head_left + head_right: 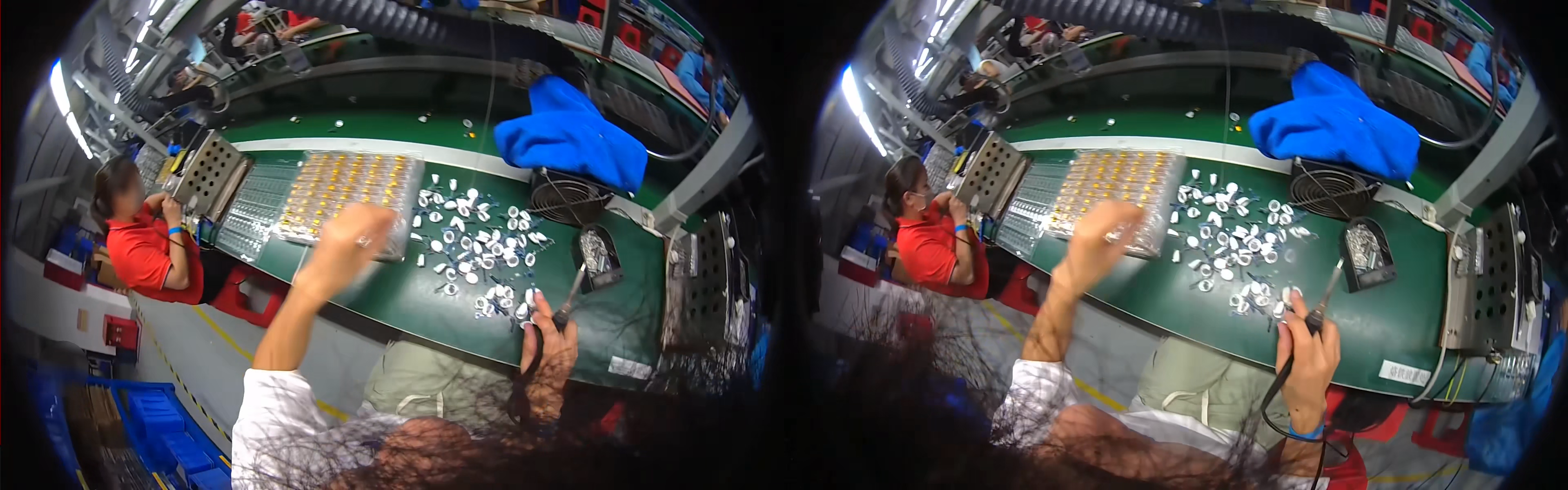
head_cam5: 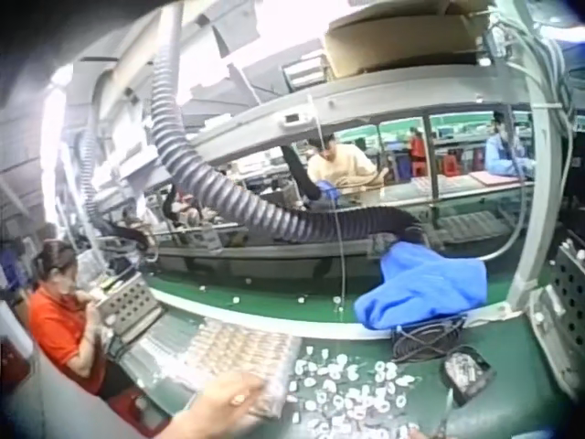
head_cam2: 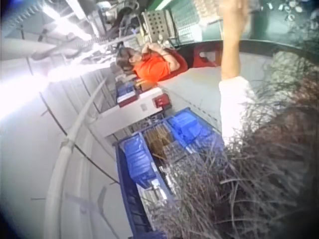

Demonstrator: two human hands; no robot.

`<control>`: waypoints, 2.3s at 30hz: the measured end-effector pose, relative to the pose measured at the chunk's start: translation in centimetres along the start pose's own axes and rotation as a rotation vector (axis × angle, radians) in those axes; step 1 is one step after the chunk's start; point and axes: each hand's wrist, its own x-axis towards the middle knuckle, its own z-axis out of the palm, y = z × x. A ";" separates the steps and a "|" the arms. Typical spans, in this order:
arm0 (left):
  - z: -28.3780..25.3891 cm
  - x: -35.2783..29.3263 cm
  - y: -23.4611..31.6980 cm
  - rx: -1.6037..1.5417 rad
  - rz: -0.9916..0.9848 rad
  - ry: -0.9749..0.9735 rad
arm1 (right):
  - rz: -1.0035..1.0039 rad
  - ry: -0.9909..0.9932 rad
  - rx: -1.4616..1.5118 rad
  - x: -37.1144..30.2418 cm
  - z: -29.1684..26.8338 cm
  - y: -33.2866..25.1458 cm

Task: Soldering electronic components and organizing them into sorting trays.

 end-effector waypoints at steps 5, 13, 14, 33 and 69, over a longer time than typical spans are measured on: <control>-8.7 -2.9 -7.6 0.376 -0.176 -0.016 | 0.066 0.057 0.167 -0.9 0.3 0.2; -9.8 -4.8 -10.2 0.621 -0.155 -0.223 | -0.022 0.097 0.077 -0.4 0.2 0.1; -9.9 -4.4 -10.3 0.631 -0.072 -0.199 | -0.020 0.105 0.072 -0.4 0.1 0.1; 10.0 6.7 7.2 -1.292 -0.481 -0.482 | -0.049 0.212 0.365 -3.1 -3.8 1.2; 13.7 5.0 9.5 -0.869 -0.164 -0.582 | -0.067 0.102 0.048 -3.2 -3.3 1.4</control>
